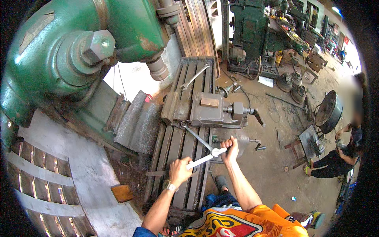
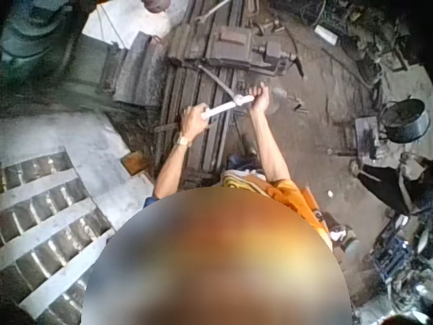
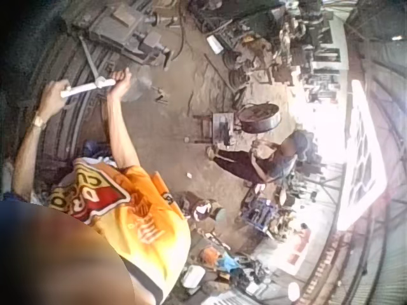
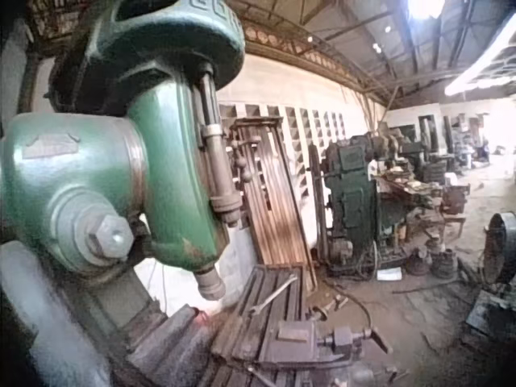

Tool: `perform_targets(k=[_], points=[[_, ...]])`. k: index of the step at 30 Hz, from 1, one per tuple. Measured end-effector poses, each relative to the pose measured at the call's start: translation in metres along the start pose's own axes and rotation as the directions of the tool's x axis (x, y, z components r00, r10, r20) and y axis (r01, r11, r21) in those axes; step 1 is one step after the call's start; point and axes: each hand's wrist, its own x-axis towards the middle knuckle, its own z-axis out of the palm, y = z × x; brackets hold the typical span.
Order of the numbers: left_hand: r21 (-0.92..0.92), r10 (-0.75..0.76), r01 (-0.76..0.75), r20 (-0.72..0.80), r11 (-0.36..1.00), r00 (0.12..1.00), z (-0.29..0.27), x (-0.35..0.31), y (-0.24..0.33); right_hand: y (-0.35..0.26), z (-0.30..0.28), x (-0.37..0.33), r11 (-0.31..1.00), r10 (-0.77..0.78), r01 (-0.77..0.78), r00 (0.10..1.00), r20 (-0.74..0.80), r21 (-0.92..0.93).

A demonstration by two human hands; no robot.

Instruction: The person uses two wrenches to loosen and tighten bolts on the milling machine table, then removes a metal block and repositions it. The person also adjusts the machine's handle and lever to align the workpiece.

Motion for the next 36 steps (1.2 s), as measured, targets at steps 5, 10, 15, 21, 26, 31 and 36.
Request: perform_targets(k=[5,10,15,21,26,31,36], points=[[-0.163,-0.022,0.004,-0.111,0.987,0.994,0.000,-0.034,-0.016,-0.034,-0.005,-0.029,0.283,0.151,0.301,0.924,0.352,-0.911],[0.034,0.030,-0.027,-0.073,0.999,0.997,-0.016,-0.069,-0.017,-0.036,0.035,-0.028,-0.315,0.458,0.525,0.814,0.358,-0.790],[-0.045,0.010,-0.016,-0.129,0.999,0.992,-0.017,-0.096,-0.016,-0.002,0.038,-0.025,-0.506,0.390,0.577,0.816,0.427,-0.641],[-0.100,-0.016,-0.006,-0.217,0.995,0.976,-0.021,-0.142,-0.029,-0.010,0.061,-0.025,-0.194,0.704,0.638,0.620,0.347,-0.746],[-0.164,-0.203,0.164,-0.257,0.973,0.945,-0.023,-0.189,-0.046,0.018,0.053,-0.094,0.332,0.764,-0.009,0.589,0.263,-0.943],[-0.251,-0.385,0.328,-0.224,0.911,0.895,-0.028,-0.239,-0.069,0.059,0.040,-0.130,0.615,0.655,-0.248,0.689,0.311,-0.748],[-0.131,-0.409,0.387,-0.263,0.913,0.874,-0.028,-0.263,-0.089,0.092,0.042,-0.130,0.649,0.562,-0.182,0.769,0.304,-0.739]])
